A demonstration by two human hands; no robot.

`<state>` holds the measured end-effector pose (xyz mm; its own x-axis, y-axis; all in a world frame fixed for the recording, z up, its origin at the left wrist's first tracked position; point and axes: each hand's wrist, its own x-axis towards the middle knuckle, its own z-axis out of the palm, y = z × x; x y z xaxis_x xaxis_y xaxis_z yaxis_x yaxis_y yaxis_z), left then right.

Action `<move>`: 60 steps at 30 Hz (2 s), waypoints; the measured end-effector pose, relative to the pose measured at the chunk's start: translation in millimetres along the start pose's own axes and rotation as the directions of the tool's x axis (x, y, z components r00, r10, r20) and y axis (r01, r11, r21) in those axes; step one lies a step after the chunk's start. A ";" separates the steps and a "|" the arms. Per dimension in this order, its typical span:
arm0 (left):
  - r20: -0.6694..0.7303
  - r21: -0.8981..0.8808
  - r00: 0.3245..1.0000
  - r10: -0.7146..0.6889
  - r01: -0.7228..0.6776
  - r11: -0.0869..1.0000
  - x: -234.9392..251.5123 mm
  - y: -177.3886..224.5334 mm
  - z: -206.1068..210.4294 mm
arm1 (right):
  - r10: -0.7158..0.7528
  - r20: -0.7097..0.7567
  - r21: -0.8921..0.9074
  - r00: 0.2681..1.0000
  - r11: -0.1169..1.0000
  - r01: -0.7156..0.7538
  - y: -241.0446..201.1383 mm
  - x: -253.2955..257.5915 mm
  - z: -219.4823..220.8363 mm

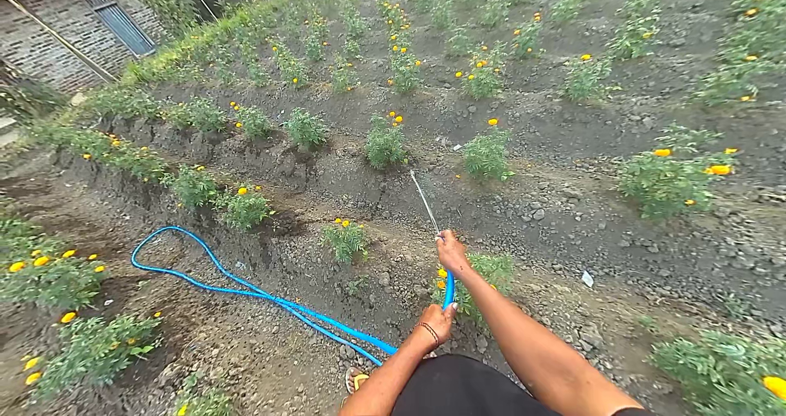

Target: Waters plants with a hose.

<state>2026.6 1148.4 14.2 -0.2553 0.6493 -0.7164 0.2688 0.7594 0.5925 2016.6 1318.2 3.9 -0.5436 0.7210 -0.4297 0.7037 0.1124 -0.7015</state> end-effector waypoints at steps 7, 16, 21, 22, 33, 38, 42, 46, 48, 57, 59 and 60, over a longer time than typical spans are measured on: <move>-0.002 0.003 1.000 -0.002 0.002 1.000 0.0 -3.1 -1.5 | -0.031 0.007 -0.002 1.000 1.000 0.031 -1.3 -0.3 3.0; -0.029 -0.014 1.000 -0.004 0.004 1.000 -0.3 -5.0 -4.1 | -0.095 -0.019 0.010 0.995 0.995 0.096 -9.6 -1.1 4.1; -0.037 -0.023 0.999 -0.008 0.007 1.000 -1.2 -4.9 -4.3 | -0.090 -0.006 0.001 0.996 0.996 0.090 -12.6 -1.9 4.0; -0.036 -0.023 0.999 -0.010 0.010 1.000 -1.7 -4.4 -4.7 | -0.097 -0.006 0.001 0.995 0.995 0.097 -13.1 -2.1 4.2; -0.059 -0.034 0.998 0.006 -0.008 0.999 -3.1 -4.9 -7.5 | -0.141 0.051 -0.048 0.989 0.989 0.143 -23.9 1.4 8.9; -0.066 -0.056 0.998 -0.003 -0.001 0.998 -4.2 -4.3 -9.7 | -0.141 0.062 -0.058 0.988 0.988 0.145 -28.6 2.2 9.9; -0.066 -0.069 0.998 -0.017 0.012 0.998 -3.5 -4.5 -10.0 | -0.152 0.060 -0.050 0.987 0.987 0.155 -28.0 4.7 11.8; -0.078 -0.078 0.997 -0.010 0.004 0.997 -1.4 -7.0 -9.9 | -0.166 0.066 -0.042 0.984 0.985 0.169 -30.0 6.8 13.9; -0.078 -0.082 0.997 -0.018 0.011 0.997 -2.1 -5.8 -10.9 | -0.172 0.073 -0.046 0.982 0.983 0.176 -32.1 6.8 13.6; -0.090 -0.071 0.996 -0.004 -0.002 0.997 -3.2 -6.3 -14.0 | -0.194 0.079 -0.011 0.978 0.981 0.196 -33.0 8.0 16.1; -0.087 -0.058 0.996 -0.006 0.001 0.998 -2.4 -5.8 -14.2 | -0.192 0.075 -0.003 0.979 0.981 0.193 -31.6 9.8 16.3; -0.083 -0.052 0.997 -0.007 0.003 0.999 -2.5 -5.2 -14.4 | -0.187 0.071 -0.002 0.980 0.982 0.188 -30.8 9.9 16.0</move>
<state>2012.5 1143.4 18.2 -0.3330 0.6450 -0.6878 0.2198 0.7624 0.6086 1982.2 1310.9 12.2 -0.6965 0.6372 -0.3299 0.5902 0.2473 -0.7684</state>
